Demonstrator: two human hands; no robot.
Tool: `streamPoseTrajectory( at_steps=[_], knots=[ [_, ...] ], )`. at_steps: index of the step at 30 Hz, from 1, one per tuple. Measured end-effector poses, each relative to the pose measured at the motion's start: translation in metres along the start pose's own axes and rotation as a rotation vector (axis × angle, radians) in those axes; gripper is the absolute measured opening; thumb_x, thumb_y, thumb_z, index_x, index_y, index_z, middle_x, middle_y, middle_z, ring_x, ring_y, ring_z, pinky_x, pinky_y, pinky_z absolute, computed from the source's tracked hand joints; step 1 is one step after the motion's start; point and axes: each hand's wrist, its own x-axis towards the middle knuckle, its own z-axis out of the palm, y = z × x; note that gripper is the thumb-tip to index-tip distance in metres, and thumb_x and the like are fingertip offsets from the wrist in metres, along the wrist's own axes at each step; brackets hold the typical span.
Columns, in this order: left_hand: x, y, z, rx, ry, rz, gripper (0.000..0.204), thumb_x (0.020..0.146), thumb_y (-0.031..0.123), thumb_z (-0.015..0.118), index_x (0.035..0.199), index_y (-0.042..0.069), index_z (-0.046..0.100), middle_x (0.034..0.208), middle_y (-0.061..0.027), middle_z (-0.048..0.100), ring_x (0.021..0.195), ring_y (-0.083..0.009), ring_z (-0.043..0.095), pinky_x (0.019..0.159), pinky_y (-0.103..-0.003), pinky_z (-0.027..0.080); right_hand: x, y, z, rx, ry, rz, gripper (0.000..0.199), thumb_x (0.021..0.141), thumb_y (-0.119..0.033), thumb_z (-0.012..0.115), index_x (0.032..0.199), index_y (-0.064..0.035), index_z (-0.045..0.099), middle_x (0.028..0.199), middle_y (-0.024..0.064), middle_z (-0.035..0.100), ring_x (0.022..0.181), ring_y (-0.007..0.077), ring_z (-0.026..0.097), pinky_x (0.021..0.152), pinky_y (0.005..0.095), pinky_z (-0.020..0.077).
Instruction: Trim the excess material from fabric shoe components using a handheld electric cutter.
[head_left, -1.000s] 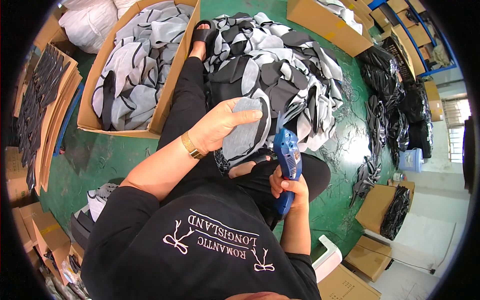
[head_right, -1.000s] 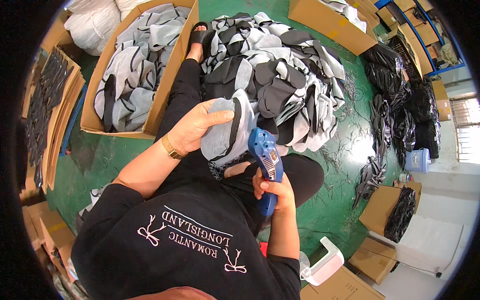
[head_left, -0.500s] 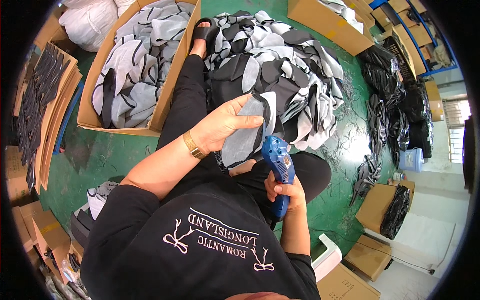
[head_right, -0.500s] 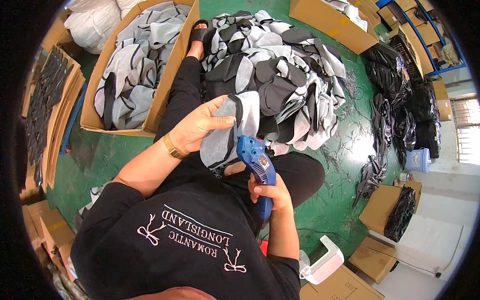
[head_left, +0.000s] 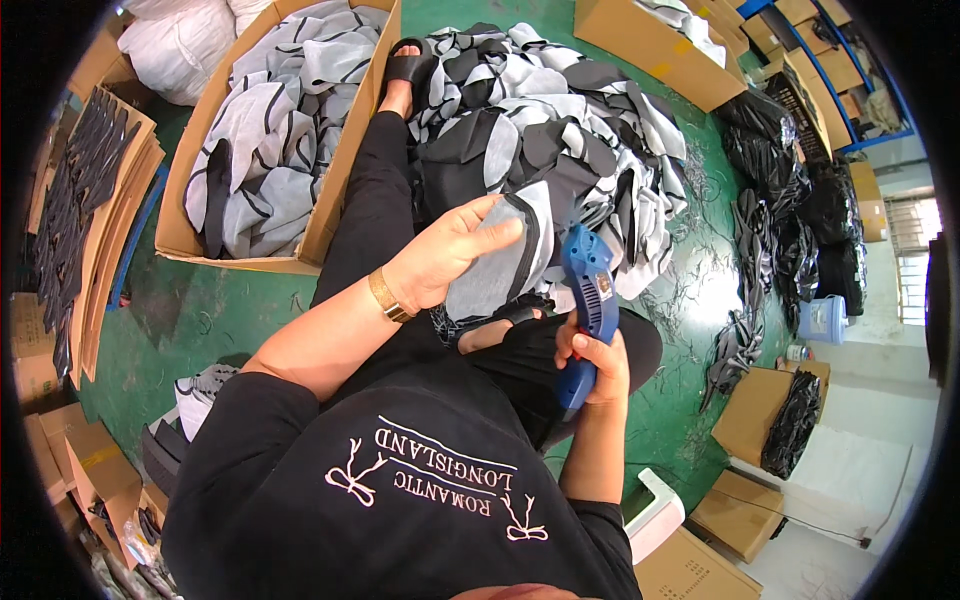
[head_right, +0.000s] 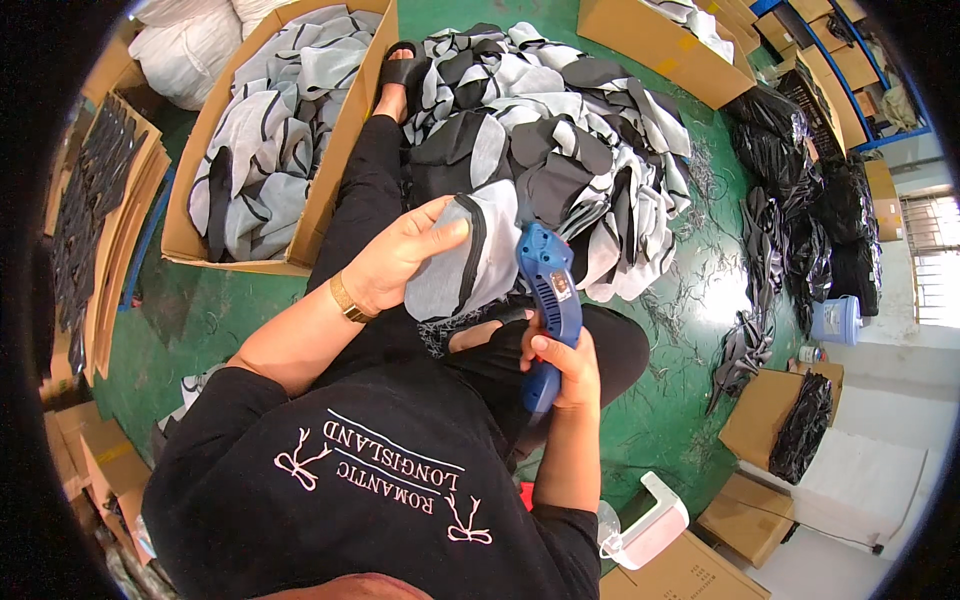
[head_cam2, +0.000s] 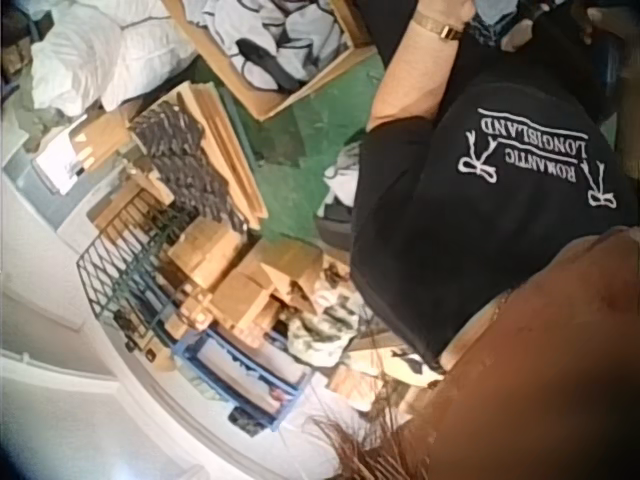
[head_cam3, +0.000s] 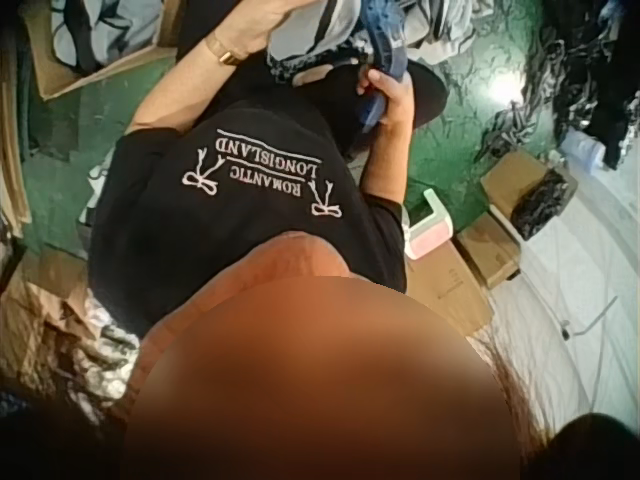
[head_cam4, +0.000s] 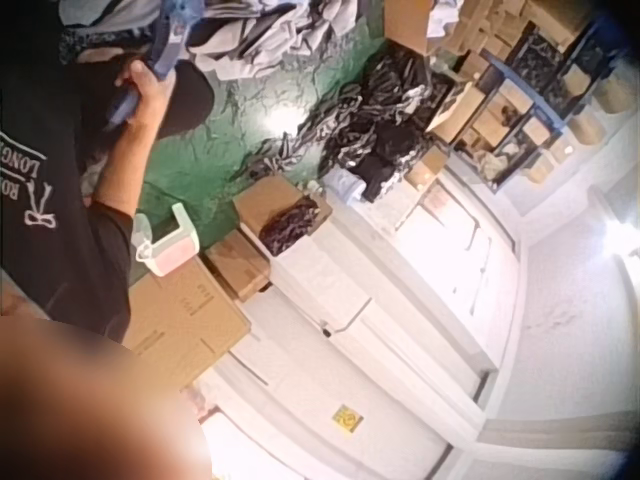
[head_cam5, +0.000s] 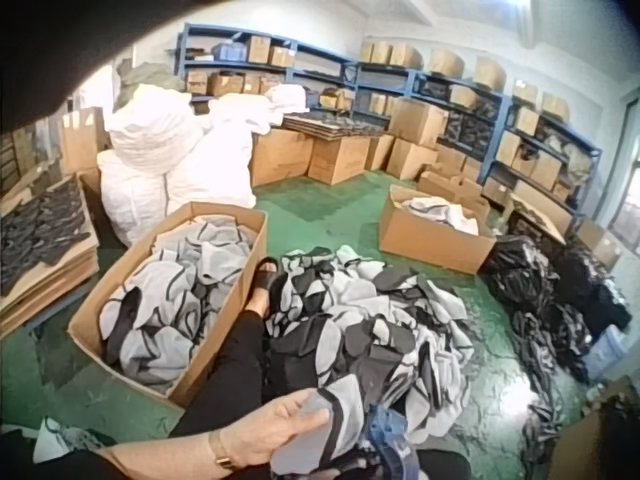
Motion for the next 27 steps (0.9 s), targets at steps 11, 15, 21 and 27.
streamPoseTrajectory(
  at_steps=[11,15,21,27],
  knots=[
    [0.005,-0.007,-0.012,0.069,0.190,0.129,0.010,0.091,0.011,0.060,0.096,0.002,0.063,0.089,0.0009,0.065,0.077,-0.0035,0.058,0.069,-0.020,0.047,-0.022,-0.012,0.011,-0.479,0.135,-0.045,0.037,0.071,-0.005,0.074,0.103,0.0025,0.059,0.078,0.0020,0.060,0.069,0.0090,0.056,0.061,0.0228,0.0453],
    [0.003,-0.004,-0.004,0.253,0.243,0.208,0.009,0.090,0.012,0.063,0.085,0.004,0.060,0.074,0.0064,0.057,0.064,0.0011,0.047,0.056,-0.018,0.040,-0.021,-0.011,0.008,-0.581,0.143,-0.034,0.036,0.069,-0.005,0.072,0.102,0.0027,0.059,0.077,0.0011,0.058,0.069,0.0082,0.054,0.061,0.0230,0.0438],
    [-0.001,-0.003,-0.017,0.490,0.230,0.140,0.011,0.088,0.011,0.065,0.082,0.006,0.058,0.073,0.0089,0.053,0.063,0.0023,0.043,0.054,-0.016,0.035,-0.020,-0.014,0.006,-0.632,0.136,-0.019,0.037,0.069,-0.004,0.071,0.103,0.0028,0.059,0.076,0.0015,0.058,0.066,0.0081,0.054,0.060,0.0234,0.0437],
    [-0.007,0.009,-0.006,0.748,0.209,0.162,0.030,0.082,0.016,0.069,0.068,0.004,0.044,0.065,0.0084,0.033,0.060,-0.0006,0.030,0.048,-0.022,0.027,-0.021,-0.021,0.009,-0.600,0.100,0.014,0.038,0.069,-0.003,0.070,0.105,0.0039,0.058,0.074,0.0036,0.059,0.058,0.0099,0.056,0.054,0.0240,0.0456]
  ],
)
